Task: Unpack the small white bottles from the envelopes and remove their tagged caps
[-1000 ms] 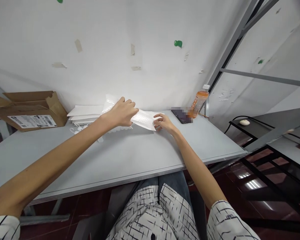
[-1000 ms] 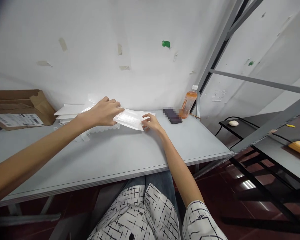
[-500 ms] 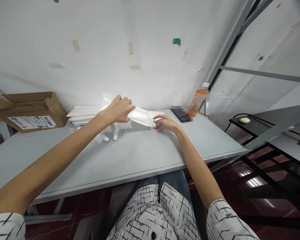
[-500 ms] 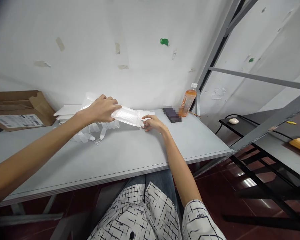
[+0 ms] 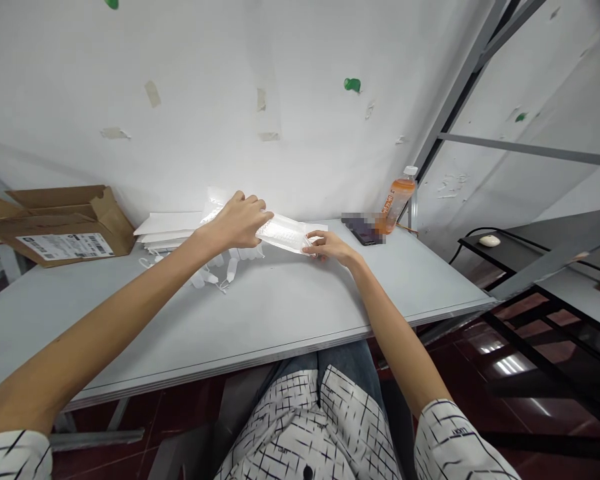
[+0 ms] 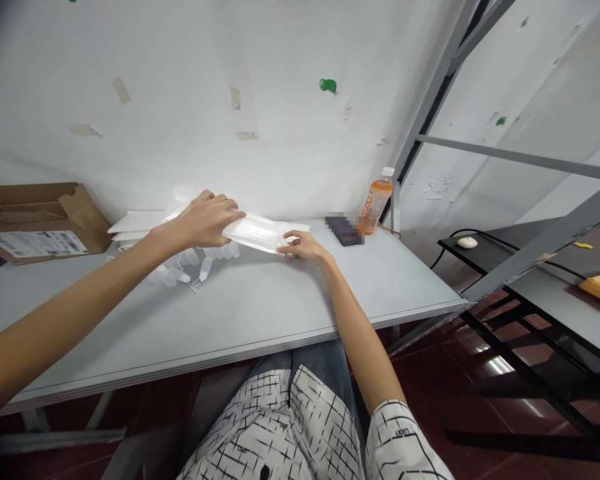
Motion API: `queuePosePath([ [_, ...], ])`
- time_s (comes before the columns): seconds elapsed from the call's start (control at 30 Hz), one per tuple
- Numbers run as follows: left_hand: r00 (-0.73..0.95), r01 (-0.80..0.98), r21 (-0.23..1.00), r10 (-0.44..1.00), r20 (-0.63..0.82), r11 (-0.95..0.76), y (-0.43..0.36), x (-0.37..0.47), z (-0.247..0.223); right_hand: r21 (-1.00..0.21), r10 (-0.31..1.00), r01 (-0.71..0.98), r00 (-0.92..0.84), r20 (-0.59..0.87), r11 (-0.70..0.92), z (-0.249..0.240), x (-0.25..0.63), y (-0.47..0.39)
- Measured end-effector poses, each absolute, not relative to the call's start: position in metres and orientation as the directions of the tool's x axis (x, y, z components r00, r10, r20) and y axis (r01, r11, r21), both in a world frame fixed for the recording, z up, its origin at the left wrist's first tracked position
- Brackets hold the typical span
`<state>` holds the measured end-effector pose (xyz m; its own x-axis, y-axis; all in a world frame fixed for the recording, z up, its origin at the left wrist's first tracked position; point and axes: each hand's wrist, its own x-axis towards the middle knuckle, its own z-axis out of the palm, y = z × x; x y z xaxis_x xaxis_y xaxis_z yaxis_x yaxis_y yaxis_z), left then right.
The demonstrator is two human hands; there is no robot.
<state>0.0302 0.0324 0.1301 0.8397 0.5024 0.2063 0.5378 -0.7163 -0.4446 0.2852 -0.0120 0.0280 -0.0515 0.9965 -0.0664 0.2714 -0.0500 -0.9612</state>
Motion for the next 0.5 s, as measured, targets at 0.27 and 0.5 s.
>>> queuePosePath([
  [0.27, 0.840, 0.538, -0.450, 0.498, 0.216, -0.713, 0.030, 0.026, 0.134, -0.972, 0.997, 0.236, -0.073, 0.002, 0.019, 0.026, 0.288, -0.009],
  [0.5, 0.800, 0.600, -0.341, 0.546, 0.249, -0.723, 0.055, 0.003, 0.141, -0.980, 0.998, 0.197, -0.061, 0.020, 0.032, 0.034, 0.296, -0.014],
])
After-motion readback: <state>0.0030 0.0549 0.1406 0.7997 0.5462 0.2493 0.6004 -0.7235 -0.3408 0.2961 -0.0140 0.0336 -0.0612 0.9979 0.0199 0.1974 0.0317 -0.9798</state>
